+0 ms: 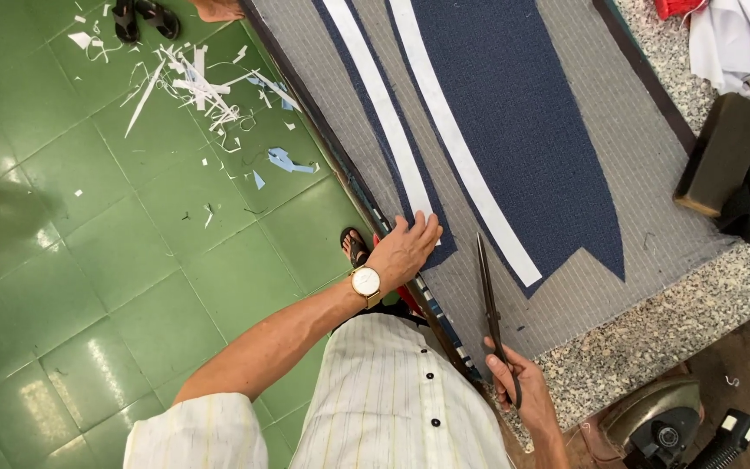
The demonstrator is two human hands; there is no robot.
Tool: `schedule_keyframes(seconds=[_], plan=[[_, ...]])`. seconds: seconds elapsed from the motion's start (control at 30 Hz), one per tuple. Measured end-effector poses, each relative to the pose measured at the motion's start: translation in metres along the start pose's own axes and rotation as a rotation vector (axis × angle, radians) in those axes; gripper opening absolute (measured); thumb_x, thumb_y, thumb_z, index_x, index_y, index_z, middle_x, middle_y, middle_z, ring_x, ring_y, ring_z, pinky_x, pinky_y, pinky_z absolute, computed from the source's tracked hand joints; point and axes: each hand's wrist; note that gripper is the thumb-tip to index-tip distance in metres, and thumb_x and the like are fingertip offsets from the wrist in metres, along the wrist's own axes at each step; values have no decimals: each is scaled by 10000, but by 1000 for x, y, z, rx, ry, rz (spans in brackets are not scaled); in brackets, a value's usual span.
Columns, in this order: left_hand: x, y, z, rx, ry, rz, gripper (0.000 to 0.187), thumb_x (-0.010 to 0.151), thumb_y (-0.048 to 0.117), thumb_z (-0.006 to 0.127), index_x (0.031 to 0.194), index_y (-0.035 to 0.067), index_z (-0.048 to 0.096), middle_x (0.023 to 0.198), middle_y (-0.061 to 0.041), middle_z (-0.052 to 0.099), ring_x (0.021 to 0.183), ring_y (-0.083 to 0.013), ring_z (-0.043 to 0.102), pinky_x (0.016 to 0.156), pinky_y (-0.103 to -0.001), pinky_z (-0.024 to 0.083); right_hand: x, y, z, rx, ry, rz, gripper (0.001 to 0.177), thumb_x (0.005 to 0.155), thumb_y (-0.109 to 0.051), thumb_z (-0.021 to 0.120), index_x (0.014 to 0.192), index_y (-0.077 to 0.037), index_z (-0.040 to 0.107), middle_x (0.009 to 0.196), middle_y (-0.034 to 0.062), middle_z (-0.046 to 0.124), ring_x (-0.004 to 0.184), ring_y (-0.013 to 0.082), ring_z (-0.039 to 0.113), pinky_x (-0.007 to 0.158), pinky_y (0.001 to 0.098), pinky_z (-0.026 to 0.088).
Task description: The person uses large shears to cut a long strip of white fabric from a larger piece of dark blue fabric laid out on a work table. They hold the fabric steady with one hand while cutting along the edge with the other, then lift the cut strip to separate it.
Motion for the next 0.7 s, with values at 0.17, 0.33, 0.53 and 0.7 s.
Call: schedule_keyframes(seconds=[0.17,0.33,0.53,0.7], plan=[[-2,0,2,-4,17,-6,680,1026,393,444,1611,94,271,1575,-158,341,1370,-340,383,968,-484,466,4,-4,2,-19,-20,-11,538,922,-267,681,1438,-116,666,526,48,441,428,158,430,361,304,360],[-2,-1,1,-31,9,-17,673,1029,393,439,1612,101,271,1579,-155,337,1373,-333,383,958,-473,463,5,-6,4,-43,-37,-8,538,924,-268,679,1441,-122,663,524,45,443,424,154,427,355,304,372],[-2,-1,0,-39,4,-21,687,1022,416,448,1609,104,274,1591,-149,332,1384,-329,376,961,-481,461,3,-12,7,-47,-29,35,532,930,-250,679,1446,-120,664,548,57,436,452,169,426,384,318,357],[-3,1,1,-44,1,-28,693,1018,425,443,1612,111,271,1588,-146,333,1383,-327,372,964,-482,456,2,-12,6,-53,-39,14,531,935,-245,672,1448,-108,658,537,57,432,445,164,413,386,318,353]])
Point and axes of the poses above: each hand's wrist, its own x-axis towards the middle knuckle, its own z-axis out of the palm, y = z × x
